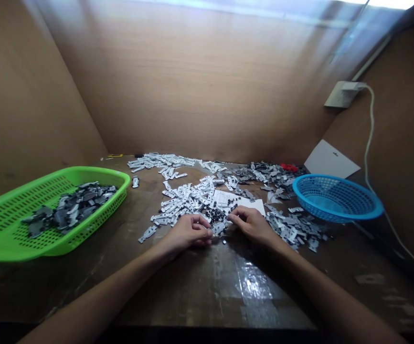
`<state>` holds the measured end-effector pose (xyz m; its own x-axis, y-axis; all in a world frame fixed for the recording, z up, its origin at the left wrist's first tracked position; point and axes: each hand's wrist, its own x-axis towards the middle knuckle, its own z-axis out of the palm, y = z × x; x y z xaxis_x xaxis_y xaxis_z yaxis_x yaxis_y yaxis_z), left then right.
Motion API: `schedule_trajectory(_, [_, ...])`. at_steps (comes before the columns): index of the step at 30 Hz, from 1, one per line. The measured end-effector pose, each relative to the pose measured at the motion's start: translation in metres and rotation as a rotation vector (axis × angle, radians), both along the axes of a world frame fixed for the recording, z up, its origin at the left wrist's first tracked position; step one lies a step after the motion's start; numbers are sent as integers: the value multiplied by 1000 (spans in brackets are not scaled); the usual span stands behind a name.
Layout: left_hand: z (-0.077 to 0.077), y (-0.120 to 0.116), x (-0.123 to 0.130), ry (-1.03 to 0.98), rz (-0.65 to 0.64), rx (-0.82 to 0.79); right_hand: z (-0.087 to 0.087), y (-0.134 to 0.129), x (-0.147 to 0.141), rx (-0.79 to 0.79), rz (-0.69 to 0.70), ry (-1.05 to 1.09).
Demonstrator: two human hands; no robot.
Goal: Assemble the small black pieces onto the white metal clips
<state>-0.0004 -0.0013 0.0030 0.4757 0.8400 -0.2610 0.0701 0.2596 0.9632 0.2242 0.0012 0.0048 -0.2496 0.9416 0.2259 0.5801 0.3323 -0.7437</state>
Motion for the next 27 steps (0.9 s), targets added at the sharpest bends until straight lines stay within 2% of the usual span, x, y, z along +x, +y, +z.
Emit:
schedule_trajectory(4, [0, 0, 0, -4, -24, 10, -4, -1, 0, -195, 18, 62])
schedule_trajectory(7, [1, 0, 0, -30, -11, -41, -6, -2, 1, -294, -7, 166])
schedule_trajectory(11, [1, 0, 0, -18, -5, -183, -8, -3, 0, -344, -19, 253])
schedule_trajectory(14, [0, 1, 0, -17, -36, -230, -9, -4, -1, -346, -18, 246])
schedule_trajectory(17, [-1, 1, -1, -18, -22, -240, -4, -3, 1, -279, -22, 140])
schedule_trajectory(22, [1, 3, -3, -22, 17, -243, 13, 0, 20, 9, -3, -218])
schedule_trajectory(27, [6, 3, -4, -20, 21, -233, 23, -1, 39, -5, 126, -519])
